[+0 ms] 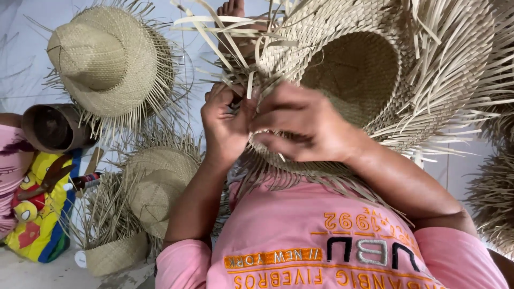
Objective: Finishing the brim of a straw hat by weaving and tucking in loose straw strands.
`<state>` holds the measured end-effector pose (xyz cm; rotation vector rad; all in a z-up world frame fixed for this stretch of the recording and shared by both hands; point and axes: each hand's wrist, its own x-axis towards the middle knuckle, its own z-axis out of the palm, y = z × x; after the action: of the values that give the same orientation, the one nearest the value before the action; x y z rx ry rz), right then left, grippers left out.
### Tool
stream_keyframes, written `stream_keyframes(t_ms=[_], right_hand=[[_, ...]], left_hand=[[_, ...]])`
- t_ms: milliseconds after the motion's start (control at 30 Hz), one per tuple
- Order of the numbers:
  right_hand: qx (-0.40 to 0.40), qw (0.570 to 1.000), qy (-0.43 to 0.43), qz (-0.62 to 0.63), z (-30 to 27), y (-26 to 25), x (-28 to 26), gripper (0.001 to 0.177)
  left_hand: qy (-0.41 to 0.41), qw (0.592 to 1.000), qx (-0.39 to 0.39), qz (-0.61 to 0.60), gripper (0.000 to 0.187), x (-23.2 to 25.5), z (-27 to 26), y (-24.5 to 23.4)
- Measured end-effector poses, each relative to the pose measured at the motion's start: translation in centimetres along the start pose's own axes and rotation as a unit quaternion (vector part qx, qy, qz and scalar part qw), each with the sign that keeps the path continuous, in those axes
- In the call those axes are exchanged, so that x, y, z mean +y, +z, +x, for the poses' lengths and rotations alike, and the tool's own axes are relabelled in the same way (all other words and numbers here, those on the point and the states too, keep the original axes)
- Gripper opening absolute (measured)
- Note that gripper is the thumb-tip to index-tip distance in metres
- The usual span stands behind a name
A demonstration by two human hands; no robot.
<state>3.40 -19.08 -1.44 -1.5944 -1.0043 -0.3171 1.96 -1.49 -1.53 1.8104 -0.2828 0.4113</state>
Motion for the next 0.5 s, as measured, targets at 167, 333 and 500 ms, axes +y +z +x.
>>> stream_keyframes(t_ms=[167,333,500], right_hand=[[-0.022,0.987,-0.108,-0.114,-0.9,1.7,2.0,0.008],[-0.005,0.974,-0.162,-0.156,-1.8,2.2,3.7,0.008],[0.007,0.968,-0.188,-0.168,-2.3,1.9,4.0,0.009]], left_hand=[[-0.014,0.998,-0.036,0.043,0.019,-2.1,0.8,-1.6],[-0.026,0.999,0.018,0.031,0.017,-4.5,4.0,-3.3],[-0.006,0.992,0.124,-0.009,0.01,-6.3,7.5,-7.8]])
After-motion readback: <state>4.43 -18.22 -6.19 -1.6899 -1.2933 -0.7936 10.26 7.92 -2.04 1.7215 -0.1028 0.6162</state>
